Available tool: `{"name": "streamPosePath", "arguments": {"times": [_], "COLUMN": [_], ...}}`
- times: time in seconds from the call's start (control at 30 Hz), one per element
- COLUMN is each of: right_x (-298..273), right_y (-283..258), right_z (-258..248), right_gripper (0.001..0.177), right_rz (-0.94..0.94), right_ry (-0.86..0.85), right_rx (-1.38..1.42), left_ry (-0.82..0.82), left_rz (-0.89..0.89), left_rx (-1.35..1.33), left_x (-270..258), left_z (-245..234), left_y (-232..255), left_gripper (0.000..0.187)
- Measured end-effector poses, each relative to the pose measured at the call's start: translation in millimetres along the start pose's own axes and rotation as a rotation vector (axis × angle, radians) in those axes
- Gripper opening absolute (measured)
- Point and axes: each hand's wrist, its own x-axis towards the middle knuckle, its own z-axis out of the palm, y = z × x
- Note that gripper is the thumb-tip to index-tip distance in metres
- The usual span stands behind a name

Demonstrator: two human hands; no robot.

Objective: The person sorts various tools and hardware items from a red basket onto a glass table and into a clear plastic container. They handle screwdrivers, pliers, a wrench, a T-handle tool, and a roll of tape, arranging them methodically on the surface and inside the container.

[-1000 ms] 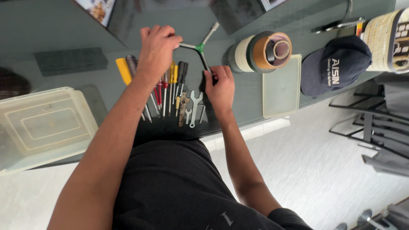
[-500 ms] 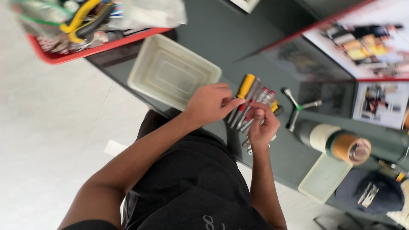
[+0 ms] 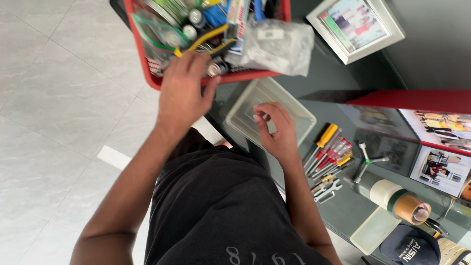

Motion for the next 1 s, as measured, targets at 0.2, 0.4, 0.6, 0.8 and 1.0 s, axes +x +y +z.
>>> {"name": "streamPosePath", "arguments": {"times": [0.2,0.4,0.6,0.8,1.0], "right_x": [54,82,96,98,70], "right_y": [-23,-35,-36,-44,-49], "right_z": [37,46,46,31,13], "right_gripper": [0.024,0.025,0.029,0.068,0.081], "right_rz": [0.013,-0.03,0.028,-0.147,-0.125], "right_ry": [-0.058,-0.025,0.039,0.117,0.074], "right_rx": [-0.034,-0.132,-0.155,-0.475,-0.631], "left_ry": [-0.238,-0.352,-0.32,-0.319,-0.443], "left_rz": [-0.07,0.019,0.038,0.165,0.423], "left_rx": [0.134,0.196,0.167,0.062,0.063], "left_x": [42,56,62,70,85], "left_z": [-8,5,-5,-31,-33], "left_y": [-54,-64,-61,-36,1], "left_gripper": [0.057,0.056,0.052,0.065,0.061]}}
